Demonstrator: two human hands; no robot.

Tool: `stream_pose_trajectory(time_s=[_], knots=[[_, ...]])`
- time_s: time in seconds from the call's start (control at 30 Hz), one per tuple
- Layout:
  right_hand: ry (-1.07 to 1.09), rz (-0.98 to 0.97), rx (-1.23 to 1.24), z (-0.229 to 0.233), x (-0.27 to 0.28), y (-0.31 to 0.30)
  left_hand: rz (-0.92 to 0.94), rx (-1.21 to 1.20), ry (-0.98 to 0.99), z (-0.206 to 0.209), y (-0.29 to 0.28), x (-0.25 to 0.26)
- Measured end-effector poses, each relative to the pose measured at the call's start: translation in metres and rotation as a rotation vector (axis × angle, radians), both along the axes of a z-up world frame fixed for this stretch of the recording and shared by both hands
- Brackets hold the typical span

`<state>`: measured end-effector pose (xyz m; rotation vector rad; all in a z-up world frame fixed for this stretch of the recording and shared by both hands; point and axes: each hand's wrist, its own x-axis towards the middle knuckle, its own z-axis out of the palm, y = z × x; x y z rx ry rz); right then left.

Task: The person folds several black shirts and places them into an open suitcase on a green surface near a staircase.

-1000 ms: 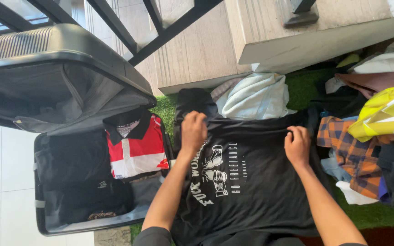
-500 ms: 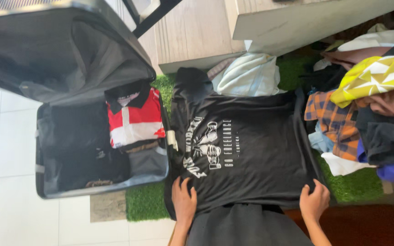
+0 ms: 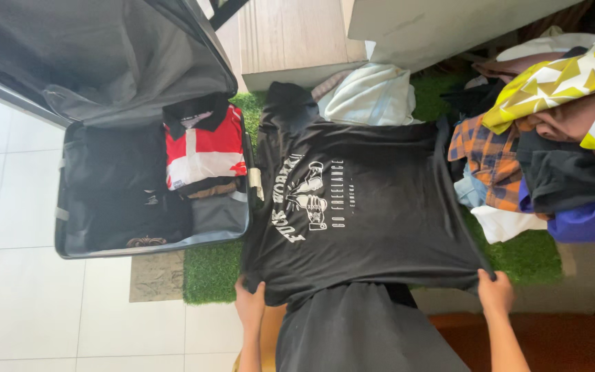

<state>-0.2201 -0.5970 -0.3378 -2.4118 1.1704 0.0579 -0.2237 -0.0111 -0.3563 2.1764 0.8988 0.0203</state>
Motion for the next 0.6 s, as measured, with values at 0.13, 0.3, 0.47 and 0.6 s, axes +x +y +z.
stream_pose_trajectory(time_s=[0.13, 0.3, 0.47, 0.6], knots=[[-0.233, -0.222, 0.315, 0.019, -0.009, 0.001, 0.065, -0.433, 0.136, -0.012, 0.019, -0.013], [-0.311, -0.456, 0.811, 0.012, -0.011, 0.011, 0.093, -0.653, 0.104, -0.001, 0.014, -0.029], [-0.255, -0.507, 1.007, 0.008, -0.012, 0.016, -0.369, -0.644, 0.556, 0.004, 0.031, -0.058], [-0.292, -0.642, 0.999, 0.007, -0.010, 0.007, -0.169, -0.756, 0.378, 0.006, 0.043, -0.063]])
